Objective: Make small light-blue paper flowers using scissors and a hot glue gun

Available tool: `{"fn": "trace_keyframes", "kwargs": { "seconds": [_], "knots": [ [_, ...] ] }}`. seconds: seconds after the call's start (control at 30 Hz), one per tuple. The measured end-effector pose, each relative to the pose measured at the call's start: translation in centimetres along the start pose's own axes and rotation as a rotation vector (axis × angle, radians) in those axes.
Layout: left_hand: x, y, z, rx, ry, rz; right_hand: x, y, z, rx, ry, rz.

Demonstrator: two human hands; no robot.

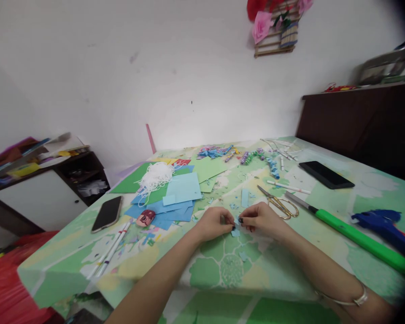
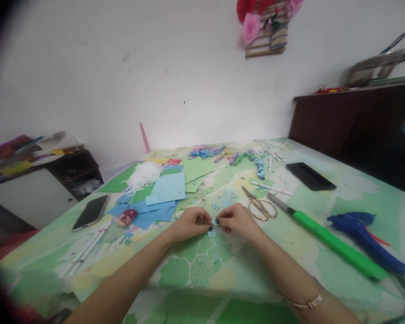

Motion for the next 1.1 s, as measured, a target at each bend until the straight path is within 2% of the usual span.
{"fn": "trace_keyframes", "kwargs": {
  "seconds": [0.3,0.5,0.67,0.73,0.87,1.1],
  "knots": [
    [0.4,-0.3,-0.1,-0.078,0.072,-0.053,0.0,0.1,-0.1,-0.048,-0.058,0.011],
    [0.4,-0.3,-0.2,-0.201,0.131,-0.011,-0.4,0.6,-0.6,-0.222,-0.094,0.150],
    [0.2,-0.1,0.0,-0.228,0.140,0.009,-0.7,0.8,-1.4,-0.399,-0.025,0.287],
    [0.1,0.0,0.2,-0.212,0.145,0.018,-0.8,0.6,-1.7,-0.425,-0.008,0.242],
    [0.0,0.1,0.4,-0.242,0.170,0.037,-1.2,-0.4,-2.2,-0.476,0.000,0.074],
    [0.2,-0.1,0.1,-0.422,0.135,0.025,-1.4,-1.6,-2.5,-0.500,0.033,-0.028]
  ]
}}
Point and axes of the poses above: each hand's wrist, its own x-axis towards the middle knuckle, its own y-axis out of the back of the hand, z = x × y, the point moved 2 cm from there along x, towards the middle knuckle, and after that the axes turned 10 degrees about -z, right-handed, at the moved point
